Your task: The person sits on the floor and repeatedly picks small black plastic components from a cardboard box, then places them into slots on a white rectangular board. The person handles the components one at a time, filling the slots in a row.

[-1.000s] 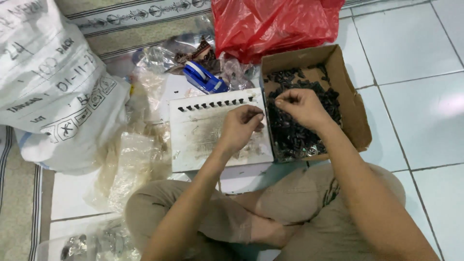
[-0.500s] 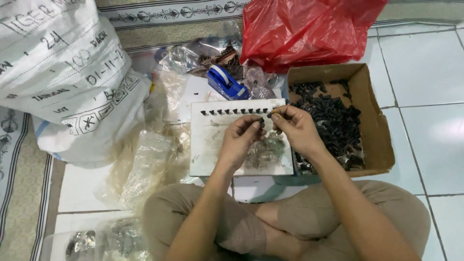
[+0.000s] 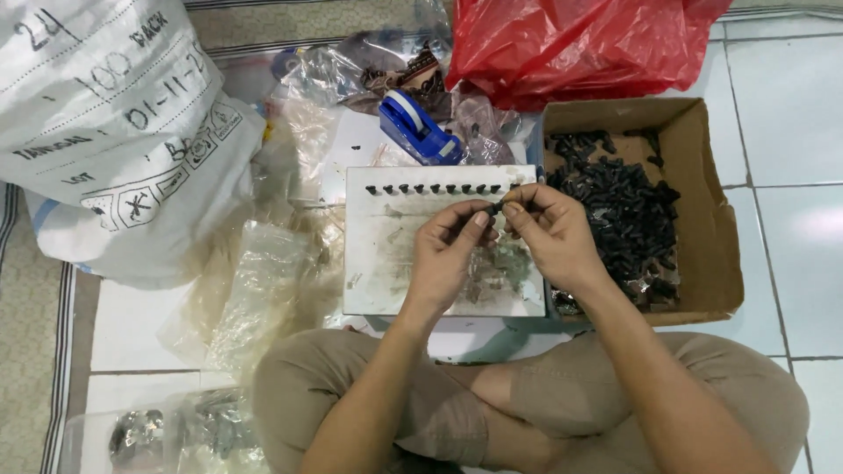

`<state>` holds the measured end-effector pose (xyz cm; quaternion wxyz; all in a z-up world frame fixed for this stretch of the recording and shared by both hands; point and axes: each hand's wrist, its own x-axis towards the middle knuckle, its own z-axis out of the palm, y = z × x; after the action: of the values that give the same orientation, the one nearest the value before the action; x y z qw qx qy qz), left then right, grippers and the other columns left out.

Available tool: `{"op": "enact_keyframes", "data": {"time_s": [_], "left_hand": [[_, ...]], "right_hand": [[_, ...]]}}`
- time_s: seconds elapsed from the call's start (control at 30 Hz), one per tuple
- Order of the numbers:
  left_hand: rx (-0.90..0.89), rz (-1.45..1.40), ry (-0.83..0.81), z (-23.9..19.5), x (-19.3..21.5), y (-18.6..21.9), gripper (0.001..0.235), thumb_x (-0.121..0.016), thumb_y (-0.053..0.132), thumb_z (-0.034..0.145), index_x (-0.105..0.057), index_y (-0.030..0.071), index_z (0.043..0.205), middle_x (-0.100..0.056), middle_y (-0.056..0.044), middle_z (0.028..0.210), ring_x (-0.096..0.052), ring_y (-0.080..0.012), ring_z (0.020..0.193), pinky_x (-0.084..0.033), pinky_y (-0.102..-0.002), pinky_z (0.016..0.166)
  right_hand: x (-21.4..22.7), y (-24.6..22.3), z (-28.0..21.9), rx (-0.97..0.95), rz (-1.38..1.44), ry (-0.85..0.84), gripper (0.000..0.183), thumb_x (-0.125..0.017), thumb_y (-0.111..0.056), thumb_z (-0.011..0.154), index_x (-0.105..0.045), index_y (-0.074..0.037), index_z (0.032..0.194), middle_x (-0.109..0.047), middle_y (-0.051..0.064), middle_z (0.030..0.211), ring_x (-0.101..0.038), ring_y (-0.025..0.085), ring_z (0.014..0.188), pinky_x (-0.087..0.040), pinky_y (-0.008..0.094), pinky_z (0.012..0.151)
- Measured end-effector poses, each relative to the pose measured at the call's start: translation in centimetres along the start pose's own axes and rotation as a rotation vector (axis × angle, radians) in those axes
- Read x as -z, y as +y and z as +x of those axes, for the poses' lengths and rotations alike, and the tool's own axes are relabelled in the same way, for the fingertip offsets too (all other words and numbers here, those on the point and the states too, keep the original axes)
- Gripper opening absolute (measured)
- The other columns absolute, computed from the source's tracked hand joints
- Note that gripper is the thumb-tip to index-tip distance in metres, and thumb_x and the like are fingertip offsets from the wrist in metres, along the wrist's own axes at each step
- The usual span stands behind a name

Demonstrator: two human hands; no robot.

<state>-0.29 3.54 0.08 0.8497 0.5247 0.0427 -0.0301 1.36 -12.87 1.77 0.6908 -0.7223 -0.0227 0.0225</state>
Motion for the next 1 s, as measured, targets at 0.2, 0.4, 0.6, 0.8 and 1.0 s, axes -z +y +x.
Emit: {"op": "enact_keyframes", "data": {"time_s": [0.2, 0.4, 0.6, 0.8, 1.0], "left_hand": [[-0.079, 0.115, 0.024, -0.5, -0.5, 0.8, 0.018, -0.068, 0.010, 0.100, -0.074, -0.003, 0.110, -0.072, -0.014, 0.088, -0.070, -0.0170, 0.079, -0.064, -0.031, 0.070], [-0.212, 0.322, -0.009, -0.3, -0.2, 1.7, 0.014, -0.070, 0.010, 0.099, -0.078, 0.000, 0.106, -0.075, -0.014, 0.089, -0.071, -0.0168, 0.076, -0.062, -0.032, 0.066], [-0.201, 0.284, -0.001, -0.3, -0.5, 0.1, 0.015, -0.069, 0.007, 0.099, -0.078, 0.001, 0.110, -0.075, -0.016, 0.089, -0.072, -0.0179, 0.077, -0.063, -0.033, 0.066], [-0.132, 0.173, 0.029, 0.2, -1.5, 0.1, 0.019, -0.064, 0.005, 0.101, -0.074, -0.004, 0.115, -0.074, -0.018, 0.092, -0.070, -0.0183, 0.081, -0.064, -0.033, 0.072], [-0.165, 0.099, 0.040, 0.9, -1.8, -0.4, 0.020, -0.062, 0.003, 0.101, -0.066, -0.005, 0.119, -0.073, -0.019, 0.096, -0.073, -0.0209, 0.083, -0.066, -0.033, 0.074]], "right_hand": [[-0.2, 0.4, -0.1, -0.015, -0.048, -0.002, 0.012, -0.067, -0.002, 0.101, -0.070, 0.006, 0.109, -0.064, 0.010, 0.081, -0.063, 0.013, 0.075, -0.057, 0.026, 0.067], [-0.4, -0.4, -0.6, -0.027, -0.123, -0.030, 0.009, -0.068, 0.001, 0.097, -0.073, 0.005, 0.103, -0.065, 0.010, 0.074, -0.062, 0.013, 0.070, -0.055, 0.026, 0.063], [-0.8, 1.0, -1.2, -0.060, -0.082, 0.066, 0.008, -0.068, -0.001, 0.098, -0.073, 0.004, 0.103, -0.065, 0.010, 0.076, -0.061, 0.012, 0.069, -0.053, 0.024, 0.060], [-0.4, -0.9, 0.2, -0.041, -0.035, 0.061, 0.013, -0.068, -0.005, 0.099, -0.073, 0.002, 0.109, -0.066, 0.006, 0.082, -0.062, 0.008, 0.074, -0.054, 0.021, 0.065], [1.5, -2.7, 2.5, 0.145, -0.308, -0.107, 0.020, -0.080, -0.002, 0.090, -0.077, 0.002, 0.109, -0.071, 0.016, 0.088, -0.067, 0.020, 0.084, -0.052, 0.028, 0.065]]}}
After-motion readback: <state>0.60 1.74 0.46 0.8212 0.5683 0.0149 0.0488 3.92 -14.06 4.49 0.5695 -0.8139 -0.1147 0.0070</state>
